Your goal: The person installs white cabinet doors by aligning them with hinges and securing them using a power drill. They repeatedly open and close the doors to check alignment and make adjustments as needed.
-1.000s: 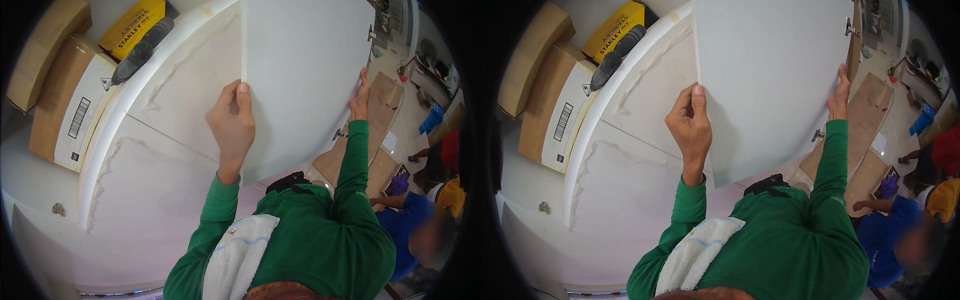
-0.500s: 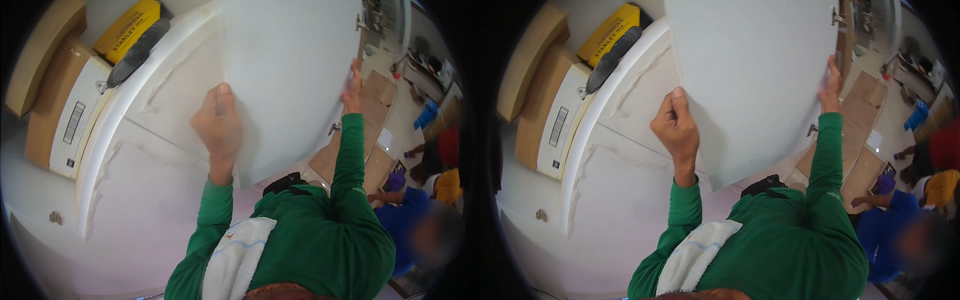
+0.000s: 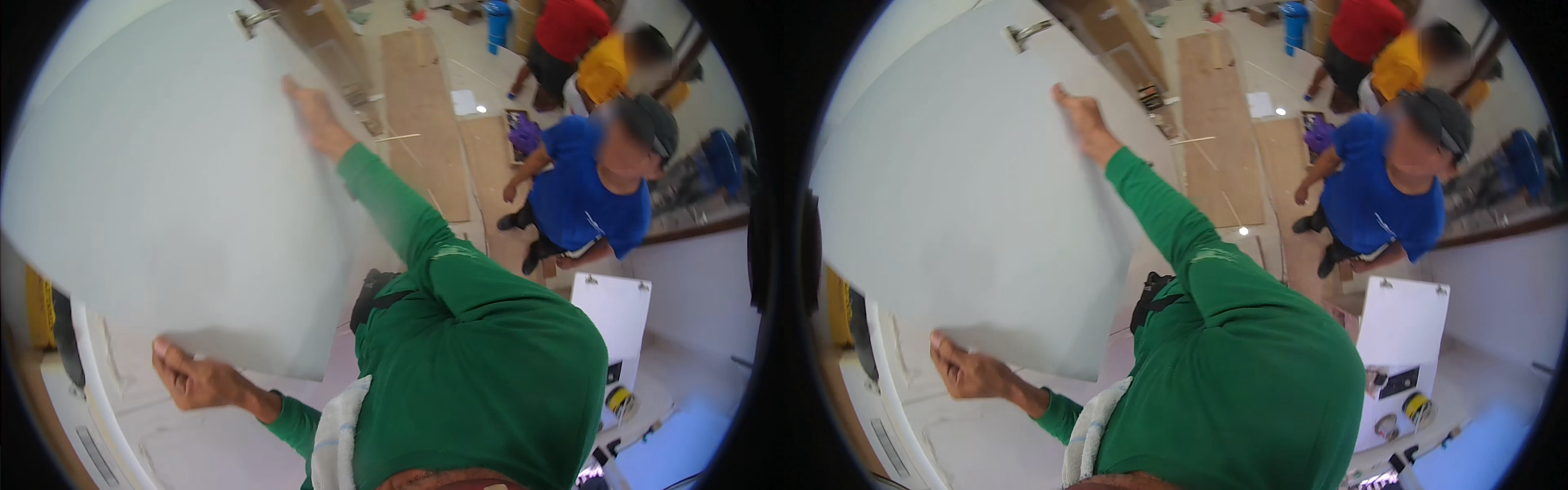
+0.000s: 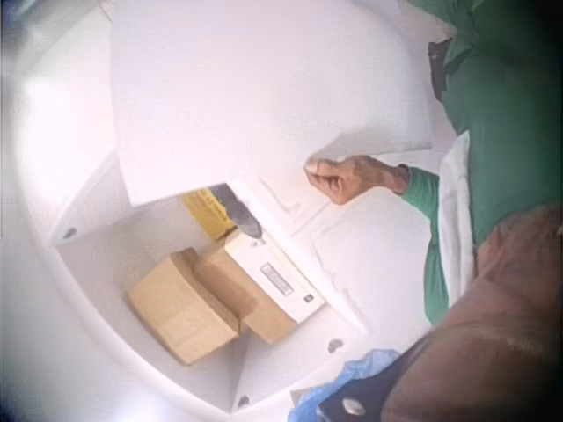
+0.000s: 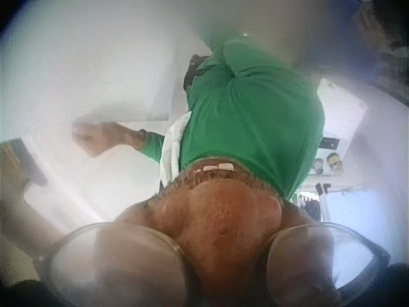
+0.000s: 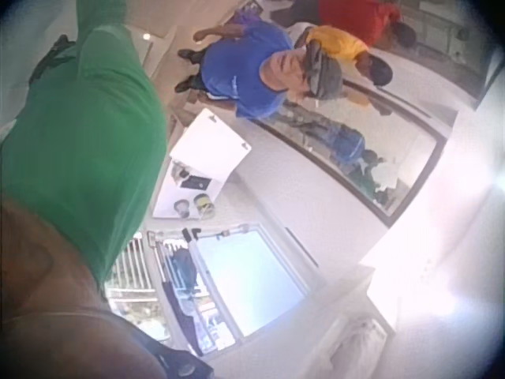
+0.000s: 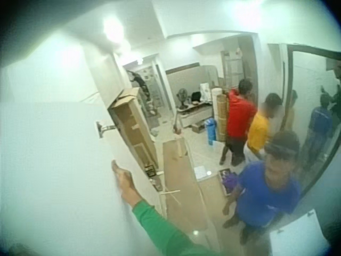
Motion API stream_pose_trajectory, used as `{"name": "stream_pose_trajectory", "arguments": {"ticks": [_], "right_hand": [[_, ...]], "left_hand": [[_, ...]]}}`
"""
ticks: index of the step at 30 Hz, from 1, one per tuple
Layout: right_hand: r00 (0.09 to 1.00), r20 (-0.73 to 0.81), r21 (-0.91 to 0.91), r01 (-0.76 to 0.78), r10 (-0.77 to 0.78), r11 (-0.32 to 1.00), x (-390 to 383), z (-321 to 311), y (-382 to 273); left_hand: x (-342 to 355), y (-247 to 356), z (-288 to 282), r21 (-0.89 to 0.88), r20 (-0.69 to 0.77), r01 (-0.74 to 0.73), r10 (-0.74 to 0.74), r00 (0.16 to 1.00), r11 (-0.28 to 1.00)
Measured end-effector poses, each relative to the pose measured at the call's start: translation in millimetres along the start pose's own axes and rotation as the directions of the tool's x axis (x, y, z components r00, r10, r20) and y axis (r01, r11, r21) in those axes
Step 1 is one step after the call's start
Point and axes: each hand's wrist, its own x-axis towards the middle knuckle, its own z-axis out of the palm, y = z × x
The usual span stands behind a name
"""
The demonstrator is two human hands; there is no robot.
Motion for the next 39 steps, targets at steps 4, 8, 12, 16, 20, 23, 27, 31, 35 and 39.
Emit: {"name": "stream_pose_trajectory", "arguments": {"ticks": [4,8,12,16,20,23,27,31,35,39], "right_hand": [[0.998,0.049,0.068,-0.042,0.039,0.997,-17,4,-12],[0.996,0.076,0.079,-0.051,0.045,0.996,-35,12,-27],[0.990,0.139,0.054,-0.039,0.031,0.998,-46,21,-40],[0.979,0.203,0.027,0.005,-0.011,1.000,-56,34,-47],[0.956,0.290,-0.081,-0.024,0.047,0.996,-78,62,-61],[0.902,0.407,-0.139,-0.094,0.144,0.986,-102,91,-78],[0.814,0.557,-0.234,-0.036,0.164,0.972,-129,123,-89],[0.637,0.744,-0.227,-0.045,0.203,0.973,-153,157,-87],[0.489,0.863,-0.045,-0.171,0.125,0.984,-187,202,-98],[0.347,0.936,0.075,-0.345,0.053,0.936,-226,247,-96]], "left_hand": [[-3,9,-4,0.016,-0.060,0.053,-0.052,0.997,0.998],[-1,5,-14,-0.002,-0.101,0.022,-0.022,0.995,1.000],[8,-15,-36,0.014,-0.152,-0.021,0.023,0.988,1.000],[28,-31,-71,0.113,-0.147,-0.194,0.209,0.967,0.974],[40,-40,-101,0.173,-0.110,-0.285,0.307,0.945,0.943],[43,-43,-125,0.194,-0.091,-0.348,0.370,0.924,0.917],[49,-30,-167,0.284,-0.106,-0.416,0.459,0.882,0.864],[43,27,-232,0.601,-0.161,-0.430,0.629,0.760,0.674],[4,115,-294,0.912,-0.014,-0.314,0.784,0.620,0.264],[-27,183,-315,0.753,-0.465,-0.002,0.535,0.706,0.658]]}}
